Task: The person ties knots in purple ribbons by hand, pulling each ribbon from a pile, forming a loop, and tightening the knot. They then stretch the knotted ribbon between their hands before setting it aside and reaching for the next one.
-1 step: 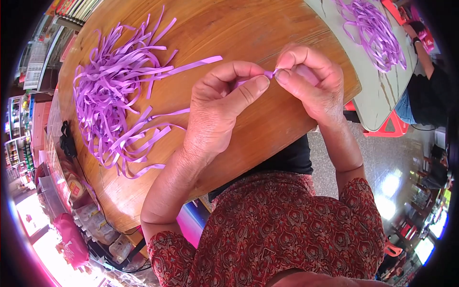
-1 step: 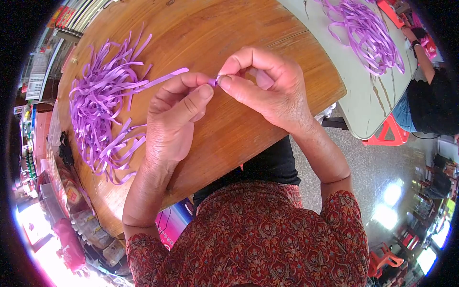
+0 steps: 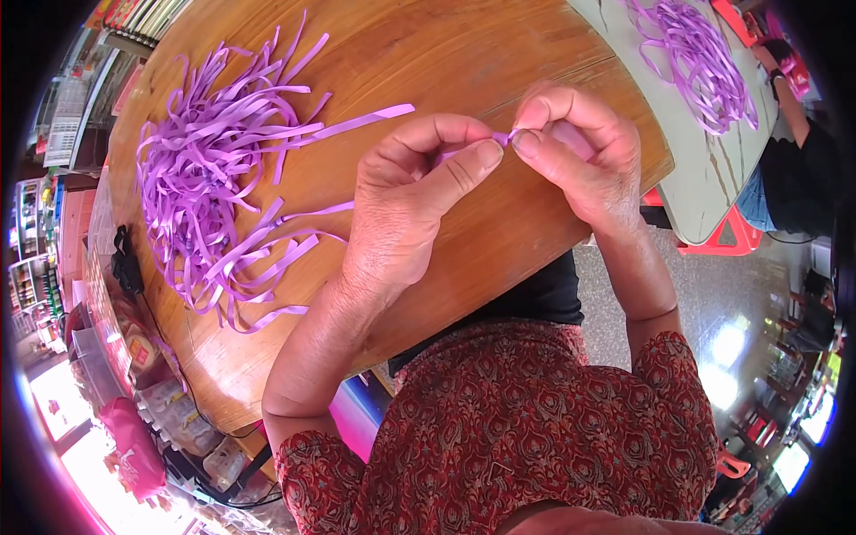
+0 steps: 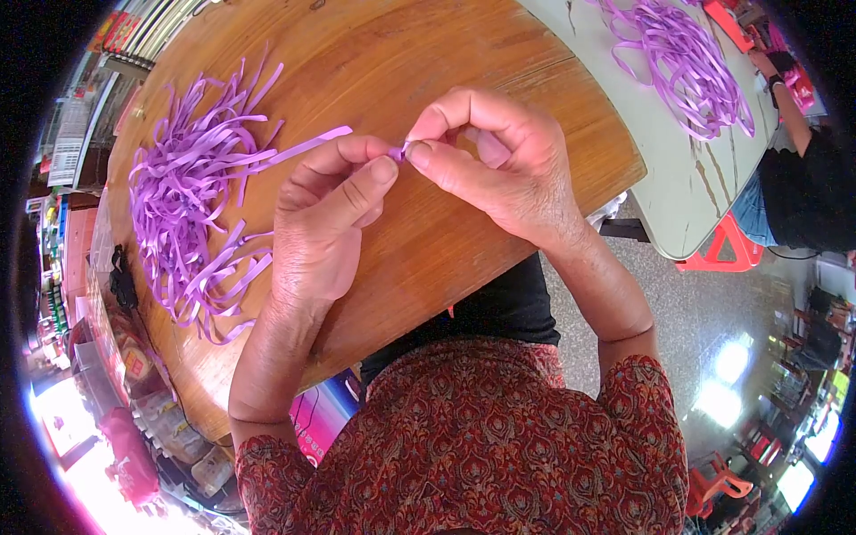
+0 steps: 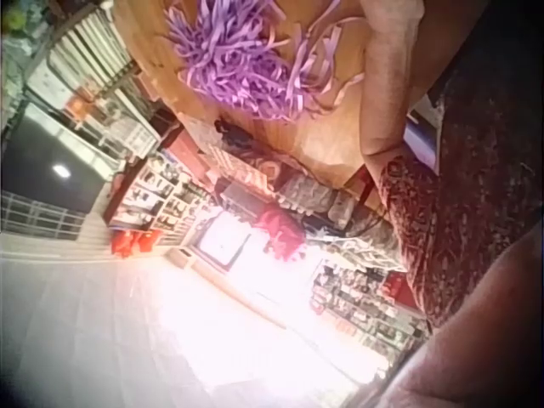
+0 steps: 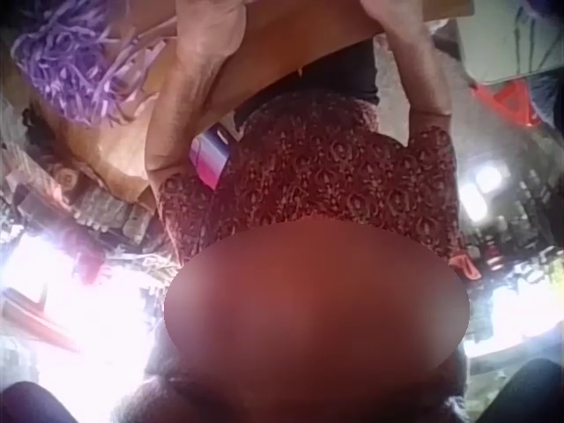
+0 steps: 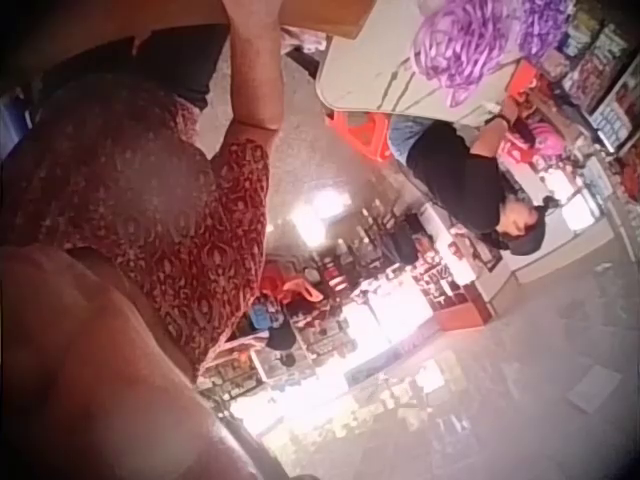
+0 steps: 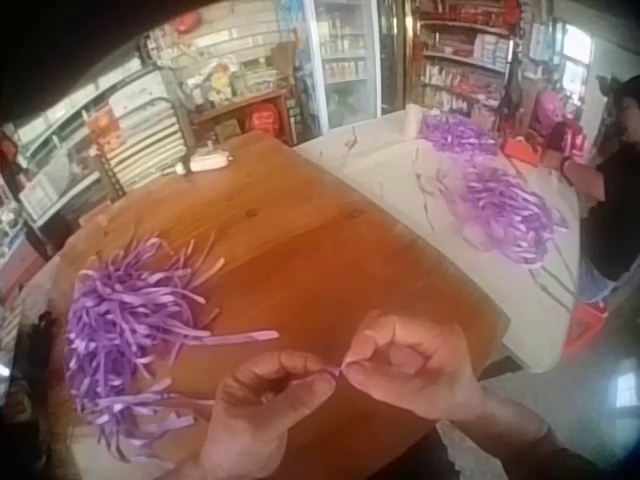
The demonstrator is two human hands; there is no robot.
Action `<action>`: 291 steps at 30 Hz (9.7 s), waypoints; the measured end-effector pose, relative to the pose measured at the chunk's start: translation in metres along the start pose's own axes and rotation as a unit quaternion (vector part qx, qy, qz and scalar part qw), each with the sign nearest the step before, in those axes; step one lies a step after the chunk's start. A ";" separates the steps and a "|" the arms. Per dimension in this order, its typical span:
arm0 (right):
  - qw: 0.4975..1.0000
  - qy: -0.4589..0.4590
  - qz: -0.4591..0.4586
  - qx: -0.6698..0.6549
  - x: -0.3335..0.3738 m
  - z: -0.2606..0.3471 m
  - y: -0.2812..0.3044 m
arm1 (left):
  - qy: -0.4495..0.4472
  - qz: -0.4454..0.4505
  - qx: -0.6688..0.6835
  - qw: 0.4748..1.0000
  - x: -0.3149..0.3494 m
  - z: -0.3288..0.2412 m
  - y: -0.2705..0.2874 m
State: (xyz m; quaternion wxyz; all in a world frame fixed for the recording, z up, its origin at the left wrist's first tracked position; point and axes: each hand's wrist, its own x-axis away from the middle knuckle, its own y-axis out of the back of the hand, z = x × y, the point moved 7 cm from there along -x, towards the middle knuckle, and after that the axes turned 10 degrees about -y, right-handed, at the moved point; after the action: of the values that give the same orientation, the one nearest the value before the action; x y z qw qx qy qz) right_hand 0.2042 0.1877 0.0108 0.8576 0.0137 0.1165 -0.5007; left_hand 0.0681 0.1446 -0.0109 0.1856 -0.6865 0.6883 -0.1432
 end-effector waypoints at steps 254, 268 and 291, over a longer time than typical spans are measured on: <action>0.993 -0.001 0.103 0.053 -0.004 0.022 -0.100 | -0.275 -0.107 -0.208 0.933 0.075 -0.078 0.064; 0.985 0.072 0.091 0.125 -0.002 0.028 -0.109 | -0.269 -0.112 -0.222 0.930 0.075 -0.073 0.067; 0.970 0.146 0.092 0.173 -0.004 0.033 -0.113 | -0.310 -0.089 -0.250 0.913 0.075 -0.075 0.062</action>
State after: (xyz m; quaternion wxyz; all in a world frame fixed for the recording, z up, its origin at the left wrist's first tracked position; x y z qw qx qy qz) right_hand 0.1116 0.1300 0.0538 0.8583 0.2452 0.1506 -0.4249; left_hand -0.0207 0.0668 0.0236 0.1981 -0.7788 0.5456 0.2376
